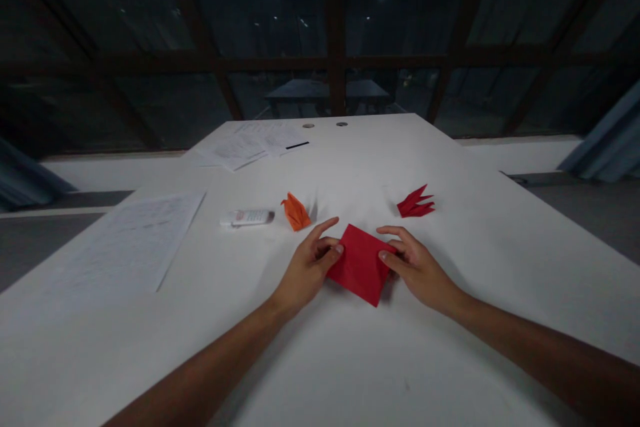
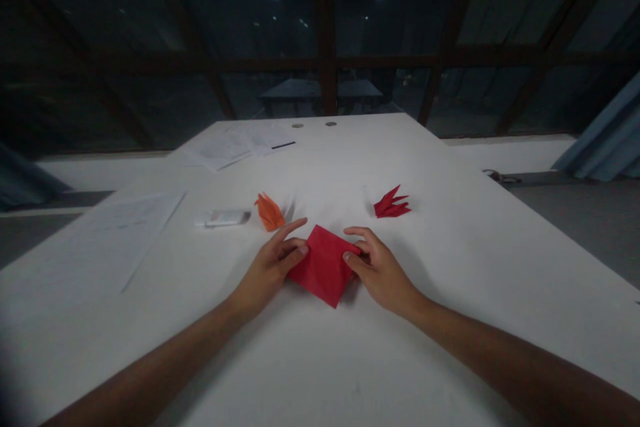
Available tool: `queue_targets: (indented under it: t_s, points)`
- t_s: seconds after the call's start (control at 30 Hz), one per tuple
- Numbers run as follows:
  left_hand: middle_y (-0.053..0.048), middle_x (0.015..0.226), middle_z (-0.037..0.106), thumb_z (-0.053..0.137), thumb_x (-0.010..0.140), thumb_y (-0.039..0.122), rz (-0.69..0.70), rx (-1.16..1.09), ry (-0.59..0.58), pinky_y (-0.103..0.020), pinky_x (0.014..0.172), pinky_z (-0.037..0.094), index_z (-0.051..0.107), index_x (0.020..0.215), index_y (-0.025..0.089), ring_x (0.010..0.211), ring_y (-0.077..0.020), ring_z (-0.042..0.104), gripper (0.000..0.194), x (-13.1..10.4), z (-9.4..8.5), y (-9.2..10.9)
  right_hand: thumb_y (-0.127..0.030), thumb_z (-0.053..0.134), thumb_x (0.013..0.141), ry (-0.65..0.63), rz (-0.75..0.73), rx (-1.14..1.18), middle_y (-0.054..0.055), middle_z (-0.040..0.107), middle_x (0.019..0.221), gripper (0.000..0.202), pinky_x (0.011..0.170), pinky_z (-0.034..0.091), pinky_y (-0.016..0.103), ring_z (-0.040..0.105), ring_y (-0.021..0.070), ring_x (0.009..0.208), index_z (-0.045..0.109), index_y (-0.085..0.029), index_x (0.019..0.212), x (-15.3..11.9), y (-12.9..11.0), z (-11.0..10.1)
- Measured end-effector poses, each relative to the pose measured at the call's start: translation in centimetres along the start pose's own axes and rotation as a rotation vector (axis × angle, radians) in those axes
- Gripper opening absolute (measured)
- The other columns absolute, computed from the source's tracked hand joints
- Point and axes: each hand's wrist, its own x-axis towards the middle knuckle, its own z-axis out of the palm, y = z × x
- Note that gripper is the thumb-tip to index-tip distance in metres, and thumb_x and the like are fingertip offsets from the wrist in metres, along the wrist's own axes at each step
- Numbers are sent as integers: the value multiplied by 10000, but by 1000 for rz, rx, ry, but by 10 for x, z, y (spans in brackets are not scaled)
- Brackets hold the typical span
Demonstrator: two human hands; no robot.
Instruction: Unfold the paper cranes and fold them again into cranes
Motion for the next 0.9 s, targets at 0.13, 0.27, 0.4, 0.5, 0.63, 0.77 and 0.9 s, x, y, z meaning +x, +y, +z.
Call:
queue_targets:
  t_s: [0.13, 0.27, 0.4, 0.5, 0.63, 0.77, 0.9]
  points:
    - [-52, 1012, 730, 745, 853, 373, 10, -14, 0, -271, 787, 503, 559, 1373, 205, 872, -167, 654, 577, 2, -1, -2, -388, 635, 955, -23, -19, -51, 0, 686, 865, 326, 675, 480, 290, 644, 169, 776, 570, -251, 1244, -1, -1, 0]
    - [-70, 1043, 739, 735, 851, 364, 19, 9, 32, -243, 746, 493, 666, 1237, 180, 852, -156, 651, 433, 2, 0, -3, -406, 637, 953, 1, -63, -81, 33, 688, 1013, 275, 727, 502, 299, 649, 184, 886, 613, -242, 1172, -2, 0, -2]
    - [-65, 1057, 734, 733, 844, 338, 24, 11, 62, -252, 761, 507, 634, 1277, 187, 860, -158, 657, 470, 1, 0, 0, -433, 668, 929, 66, -40, -129, -1, 653, 849, 252, 659, 479, 302, 599, 167, 720, 589, -234, 1061, 0, 1, -7]
    - [-65, 1076, 724, 719, 847, 317, 32, 42, 65, -259, 772, 510, 641, 1270, 187, 870, -160, 653, 449, 1, 0, 0, -456, 652, 937, 75, -36, -188, -16, 613, 780, 241, 654, 463, 306, 567, 166, 687, 580, -233, 995, 1, -1, -10]
    - [-70, 1081, 714, 670, 869, 305, 23, 99, 32, -255, 736, 499, 679, 1202, 176, 838, -156, 641, 357, 1, -1, -2, -443, 626, 947, 55, -164, -320, 36, 610, 941, 260, 716, 467, 315, 565, 182, 809, 610, -214, 827, 1, -5, -12]
    - [-45, 953, 701, 589, 921, 266, 38, 277, -16, -234, 639, 447, 656, 1242, 179, 721, -135, 603, 340, -1, -2, -2, -407, 563, 993, -21, -216, -421, 72, 617, 1035, 317, 776, 463, 332, 591, 203, 904, 654, -198, 772, -2, -8, -11]
    - [-53, 990, 679, 517, 942, 173, 206, 589, -56, -265, 701, 473, 661, 1238, 191, 765, -148, 601, 330, -4, -1, -2, -387, 529, 1018, -81, -256, -528, 86, 604, 1116, 359, 768, 477, 331, 610, 198, 908, 647, -188, 744, -7, -13, -14]
